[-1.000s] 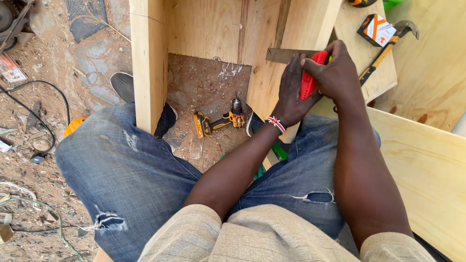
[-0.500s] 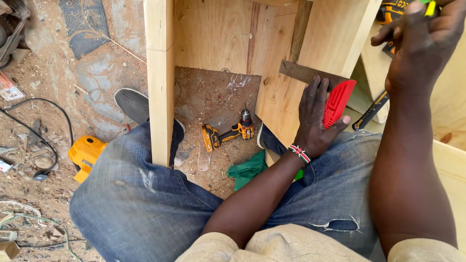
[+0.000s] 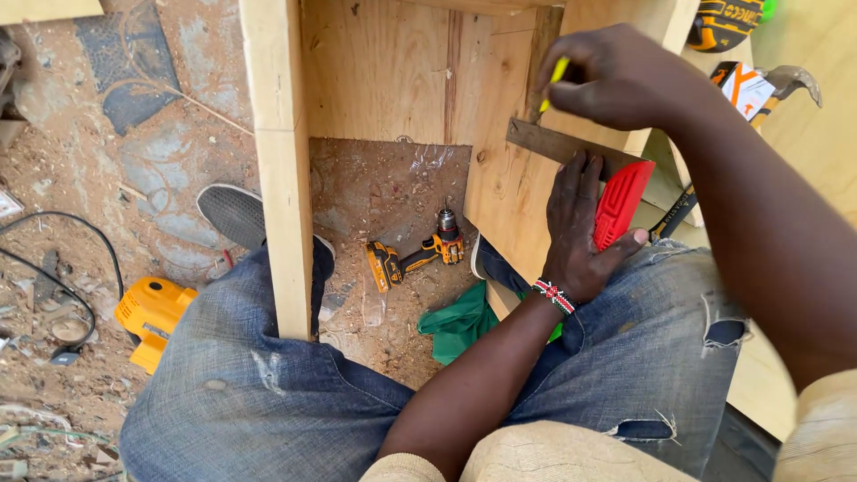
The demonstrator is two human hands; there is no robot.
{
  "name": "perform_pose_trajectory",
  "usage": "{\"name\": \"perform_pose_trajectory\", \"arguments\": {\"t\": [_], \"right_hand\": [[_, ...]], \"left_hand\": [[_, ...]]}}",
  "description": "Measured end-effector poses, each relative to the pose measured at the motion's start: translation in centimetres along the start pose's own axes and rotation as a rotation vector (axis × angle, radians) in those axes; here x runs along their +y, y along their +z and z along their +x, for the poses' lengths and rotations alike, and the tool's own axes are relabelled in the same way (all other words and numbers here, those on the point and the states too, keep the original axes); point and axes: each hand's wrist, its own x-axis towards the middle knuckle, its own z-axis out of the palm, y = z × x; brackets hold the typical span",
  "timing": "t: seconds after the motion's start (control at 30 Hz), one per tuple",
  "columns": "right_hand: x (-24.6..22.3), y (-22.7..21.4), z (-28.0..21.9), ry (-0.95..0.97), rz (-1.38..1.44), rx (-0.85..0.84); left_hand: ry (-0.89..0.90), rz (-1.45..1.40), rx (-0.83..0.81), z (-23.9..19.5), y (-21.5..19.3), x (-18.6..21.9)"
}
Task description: The person measures a wooden box structure using a tape measure and marks points with a pencil. They then use a combination square to draw straight lines on the wood. The person continues to measure and mark different sections of the wooden box.
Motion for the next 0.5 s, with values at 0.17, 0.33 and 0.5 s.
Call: {"name": "perform_pose_trajectory", "arguments": {"t": [0.17,0.33,0.5], "right_hand": [[2.8,4.4,7.5,-0.011,-0.382,-0.426],[5.5,7.1,10.1,0.011,-0.712,-0.550],[2.2,6.6,8.7,0.043,-0.851,-0.626]], "left_hand": [[-0.030,-0.032,-0.008,0.1,-0.1,0.2],[-0.034,-0.042,0.006,-0.1,0.0,0.3],[-0.041,-0.042,0.001,0.0,-0.1,0.4]]}}
